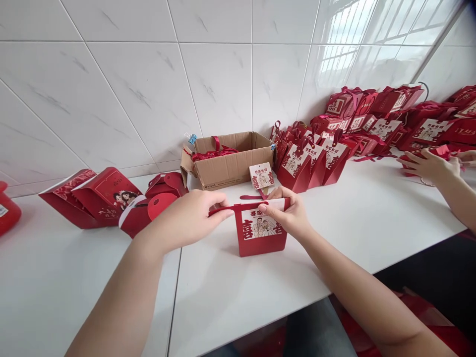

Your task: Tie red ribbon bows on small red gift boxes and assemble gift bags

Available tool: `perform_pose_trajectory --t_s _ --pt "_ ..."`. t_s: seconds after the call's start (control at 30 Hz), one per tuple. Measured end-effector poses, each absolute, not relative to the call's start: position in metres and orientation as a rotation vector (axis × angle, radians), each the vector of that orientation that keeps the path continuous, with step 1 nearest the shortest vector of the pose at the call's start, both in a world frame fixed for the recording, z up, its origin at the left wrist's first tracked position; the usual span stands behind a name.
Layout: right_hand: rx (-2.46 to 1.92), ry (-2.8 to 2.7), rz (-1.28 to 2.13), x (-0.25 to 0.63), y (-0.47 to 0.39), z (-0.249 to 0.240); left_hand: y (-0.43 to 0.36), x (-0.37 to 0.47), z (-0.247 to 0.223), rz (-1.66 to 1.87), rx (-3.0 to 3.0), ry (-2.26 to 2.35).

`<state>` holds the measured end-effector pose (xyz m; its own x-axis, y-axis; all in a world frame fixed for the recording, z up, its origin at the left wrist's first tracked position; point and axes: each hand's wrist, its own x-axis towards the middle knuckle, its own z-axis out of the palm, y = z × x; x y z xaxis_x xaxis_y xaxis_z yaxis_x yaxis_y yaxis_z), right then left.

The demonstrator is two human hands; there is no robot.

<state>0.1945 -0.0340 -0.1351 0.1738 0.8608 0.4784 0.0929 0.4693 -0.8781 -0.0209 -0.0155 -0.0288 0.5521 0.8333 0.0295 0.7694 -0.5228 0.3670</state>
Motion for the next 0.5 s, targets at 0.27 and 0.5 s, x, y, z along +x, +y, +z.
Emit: perform_pose_trajectory --t_s 0.27,0.5 --pt "-0.593 -1.514 0.298 0.182 -0.034 -0.121 -0.023 -0.020 -0.016 1.061 2.049 0.970" --pt "-0.352 -1.983 -0.175 0.180 -0.031 -0.053 -0.032 -0.024 -0.014 1.487 1.756 0.734"
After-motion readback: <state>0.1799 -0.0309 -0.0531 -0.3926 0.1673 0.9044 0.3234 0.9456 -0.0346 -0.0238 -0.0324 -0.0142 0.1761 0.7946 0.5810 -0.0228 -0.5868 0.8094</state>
